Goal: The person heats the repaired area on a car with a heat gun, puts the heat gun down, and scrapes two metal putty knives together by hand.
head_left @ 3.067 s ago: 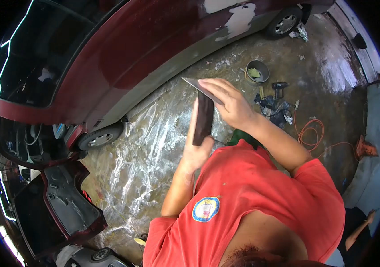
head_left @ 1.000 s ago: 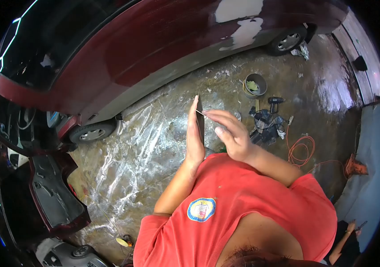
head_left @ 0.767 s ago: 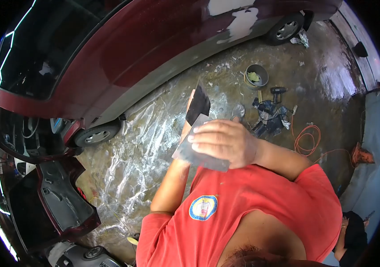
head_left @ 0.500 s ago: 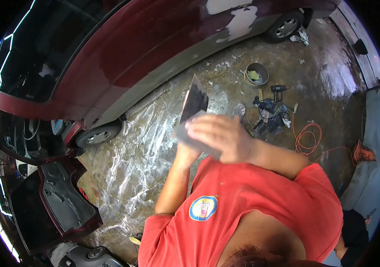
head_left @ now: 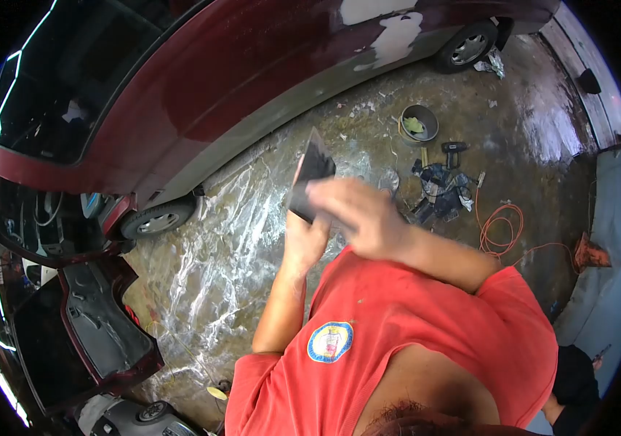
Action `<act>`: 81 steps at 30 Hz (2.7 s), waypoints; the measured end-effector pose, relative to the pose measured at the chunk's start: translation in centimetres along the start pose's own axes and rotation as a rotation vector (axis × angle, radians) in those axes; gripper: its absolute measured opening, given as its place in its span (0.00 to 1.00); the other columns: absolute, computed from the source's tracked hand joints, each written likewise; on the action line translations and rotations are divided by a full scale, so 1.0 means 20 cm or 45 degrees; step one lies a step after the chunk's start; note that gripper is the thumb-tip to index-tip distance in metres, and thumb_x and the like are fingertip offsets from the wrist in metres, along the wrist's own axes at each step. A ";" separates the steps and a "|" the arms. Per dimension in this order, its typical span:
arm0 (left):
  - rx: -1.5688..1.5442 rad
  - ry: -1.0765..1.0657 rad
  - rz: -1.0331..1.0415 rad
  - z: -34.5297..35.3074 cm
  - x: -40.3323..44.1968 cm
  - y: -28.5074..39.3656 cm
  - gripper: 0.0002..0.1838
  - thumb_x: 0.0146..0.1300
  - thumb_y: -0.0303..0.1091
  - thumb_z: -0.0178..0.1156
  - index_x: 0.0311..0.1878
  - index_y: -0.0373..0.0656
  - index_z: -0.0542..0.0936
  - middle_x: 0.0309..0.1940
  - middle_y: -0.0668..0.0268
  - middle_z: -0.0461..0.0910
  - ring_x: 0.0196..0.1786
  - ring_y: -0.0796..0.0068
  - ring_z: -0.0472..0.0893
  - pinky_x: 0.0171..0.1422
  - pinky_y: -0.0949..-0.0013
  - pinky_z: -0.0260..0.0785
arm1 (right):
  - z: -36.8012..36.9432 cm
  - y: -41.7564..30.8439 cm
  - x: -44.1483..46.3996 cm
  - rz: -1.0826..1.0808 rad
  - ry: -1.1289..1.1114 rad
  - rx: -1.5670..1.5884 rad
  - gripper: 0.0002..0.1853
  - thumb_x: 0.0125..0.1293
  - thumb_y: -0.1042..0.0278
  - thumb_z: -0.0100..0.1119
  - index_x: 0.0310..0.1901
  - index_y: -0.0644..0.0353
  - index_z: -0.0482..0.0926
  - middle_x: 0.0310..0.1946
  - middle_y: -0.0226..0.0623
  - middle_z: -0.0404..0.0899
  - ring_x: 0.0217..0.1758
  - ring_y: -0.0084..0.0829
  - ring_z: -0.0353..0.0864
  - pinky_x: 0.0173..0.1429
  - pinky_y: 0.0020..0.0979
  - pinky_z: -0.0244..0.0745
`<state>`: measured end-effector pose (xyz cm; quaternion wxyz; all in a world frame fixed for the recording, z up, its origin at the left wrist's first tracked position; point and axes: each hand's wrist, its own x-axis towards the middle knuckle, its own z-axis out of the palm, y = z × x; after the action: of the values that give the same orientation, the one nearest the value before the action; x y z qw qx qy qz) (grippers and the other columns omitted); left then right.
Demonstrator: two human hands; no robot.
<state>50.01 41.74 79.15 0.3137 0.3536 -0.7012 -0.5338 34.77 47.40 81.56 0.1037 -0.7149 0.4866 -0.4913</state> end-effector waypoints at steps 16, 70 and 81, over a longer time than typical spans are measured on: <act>-1.283 -0.050 -0.513 -0.18 0.02 -0.03 0.28 0.71 0.41 0.55 0.64 0.29 0.67 0.52 0.45 0.78 0.45 0.53 0.85 0.31 0.57 0.86 | -0.18 0.15 -0.16 -0.098 0.221 0.170 0.19 0.64 0.77 0.51 0.58 0.70 0.73 0.56 0.53 0.77 0.60 0.51 0.77 0.65 0.44 0.69; 0.799 0.190 0.260 -0.24 -0.08 0.02 0.25 0.59 0.18 0.58 0.61 0.40 0.77 0.56 0.52 0.80 0.59 0.51 0.78 0.62 0.59 0.71 | -0.13 0.22 -0.24 1.141 0.162 0.957 0.33 0.63 0.78 0.61 0.69 0.65 0.62 0.62 0.43 0.72 0.64 0.31 0.72 0.68 0.32 0.68; 1.330 0.312 0.203 -0.49 -0.42 -0.15 0.17 0.57 0.22 0.56 0.50 0.41 0.83 0.55 0.58 0.82 0.62 0.62 0.78 0.63 0.58 0.67 | 0.06 -0.11 0.08 -0.079 -0.676 -0.124 0.16 0.58 0.77 0.60 0.49 0.60 0.82 0.48 0.34 0.82 0.48 0.39 0.78 0.54 0.37 0.74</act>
<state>63.19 43.01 78.08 0.2150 0.4678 -0.8562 -0.0436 37.03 46.73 83.33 0.1781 -0.8373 0.4434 -0.2658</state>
